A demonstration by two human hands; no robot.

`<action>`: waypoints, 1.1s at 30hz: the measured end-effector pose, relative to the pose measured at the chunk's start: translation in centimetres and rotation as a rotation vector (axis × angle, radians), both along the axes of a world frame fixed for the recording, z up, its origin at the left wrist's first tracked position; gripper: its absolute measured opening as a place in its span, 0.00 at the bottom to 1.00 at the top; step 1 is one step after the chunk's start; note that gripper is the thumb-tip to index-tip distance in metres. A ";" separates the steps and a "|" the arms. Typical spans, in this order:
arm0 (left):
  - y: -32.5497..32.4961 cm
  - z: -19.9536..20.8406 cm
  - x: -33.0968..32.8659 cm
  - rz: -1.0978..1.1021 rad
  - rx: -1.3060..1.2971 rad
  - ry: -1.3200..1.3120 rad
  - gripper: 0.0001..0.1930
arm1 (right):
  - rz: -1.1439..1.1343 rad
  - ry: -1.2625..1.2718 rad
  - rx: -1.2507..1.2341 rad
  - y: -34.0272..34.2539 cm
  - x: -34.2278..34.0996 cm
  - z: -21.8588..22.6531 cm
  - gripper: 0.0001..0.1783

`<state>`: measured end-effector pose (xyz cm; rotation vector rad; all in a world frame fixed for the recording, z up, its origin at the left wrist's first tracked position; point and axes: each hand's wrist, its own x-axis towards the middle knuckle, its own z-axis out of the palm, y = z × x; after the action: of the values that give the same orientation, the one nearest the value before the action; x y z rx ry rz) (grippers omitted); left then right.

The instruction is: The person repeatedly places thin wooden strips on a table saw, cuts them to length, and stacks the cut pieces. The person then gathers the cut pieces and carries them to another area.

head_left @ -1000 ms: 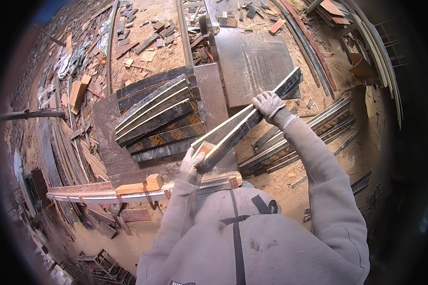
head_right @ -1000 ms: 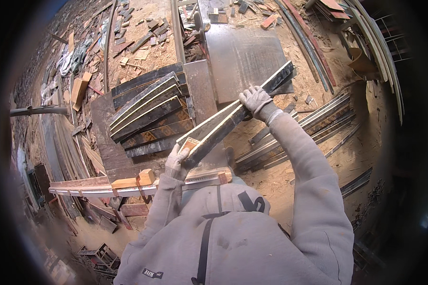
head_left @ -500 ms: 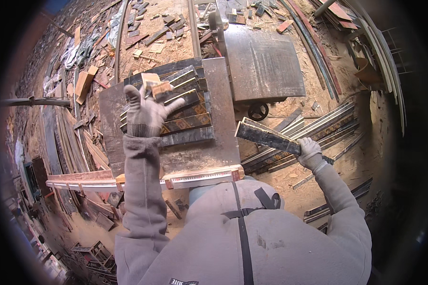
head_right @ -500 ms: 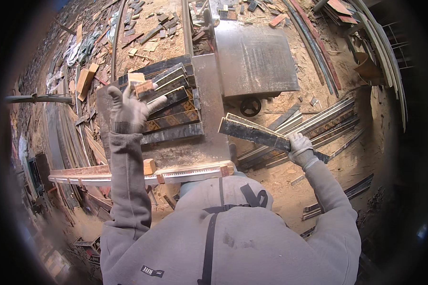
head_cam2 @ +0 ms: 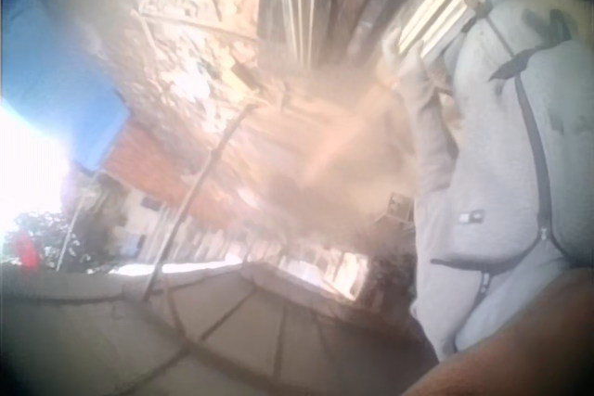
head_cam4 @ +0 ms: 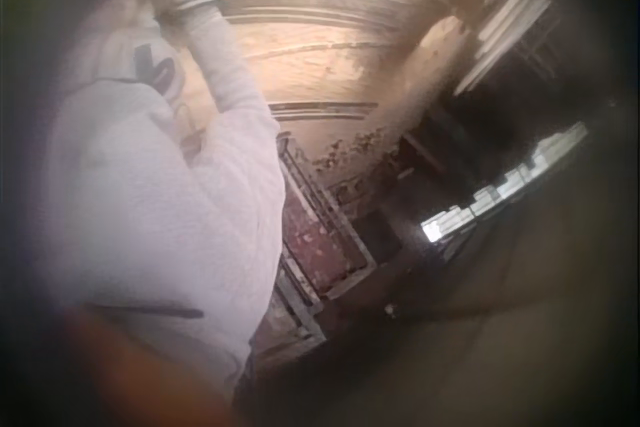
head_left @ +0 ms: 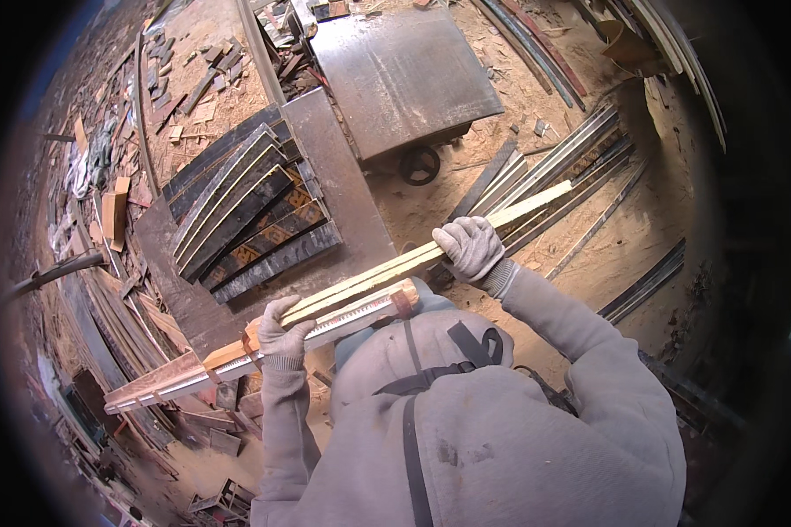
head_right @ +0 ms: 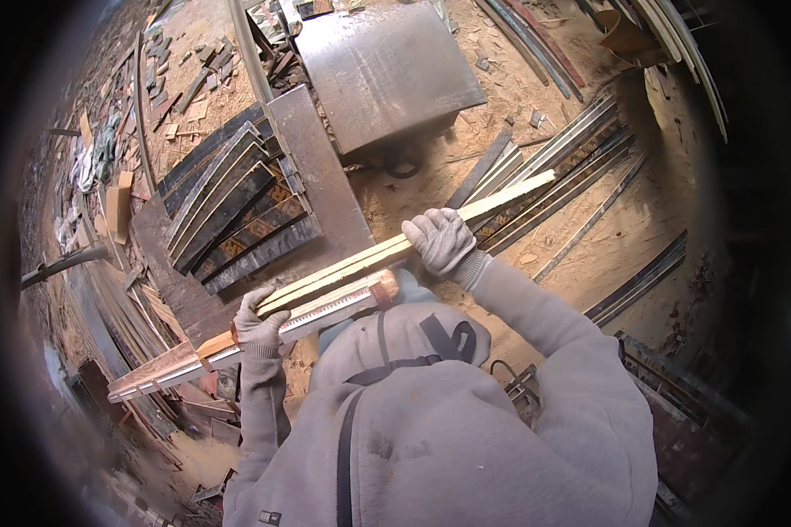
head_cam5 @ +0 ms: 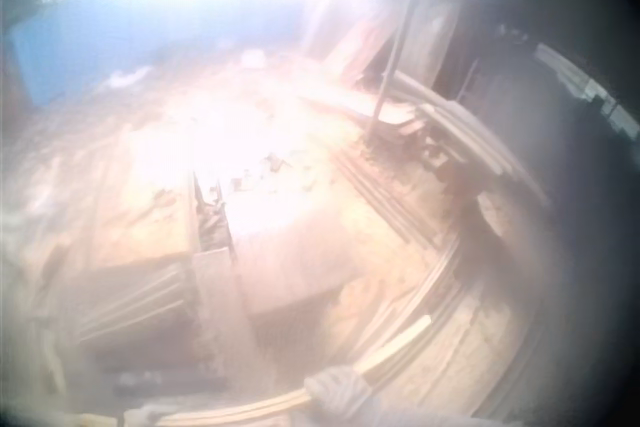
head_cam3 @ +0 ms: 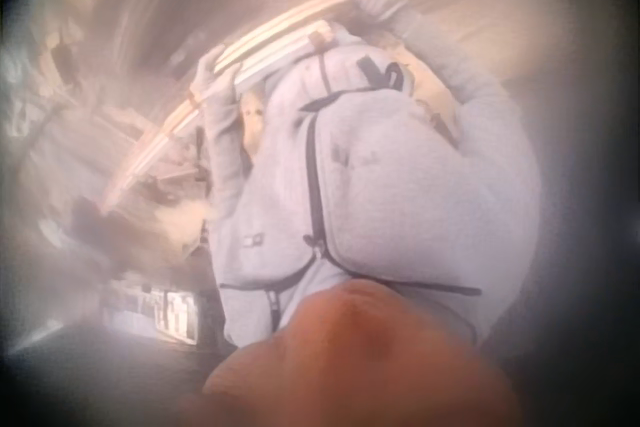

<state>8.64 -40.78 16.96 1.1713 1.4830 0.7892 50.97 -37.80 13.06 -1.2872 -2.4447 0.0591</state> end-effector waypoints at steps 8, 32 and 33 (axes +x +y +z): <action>-2.4 -7.3 -4.3 0.277 -0.288 -0.301 0.24 | 0.078 -0.286 -0.578 1.8 -2.2 -3.2 0.38; -6.5 -13.6 -11.8 0.152 -0.008 -0.331 0.19 | -0.462 0.011 -0.521 -0.3 12.0 -2.2 0.36; -6.7 -13.7 -11.9 0.182 -0.022 -0.367 0.19 | -0.395 0.020 -0.505 0.0 11.6 -2.4 0.36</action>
<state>-3.25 -47.48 3.21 0.8277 1.2966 1.0477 62.54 -37.77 10.67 -1.9455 -2.1825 0.6101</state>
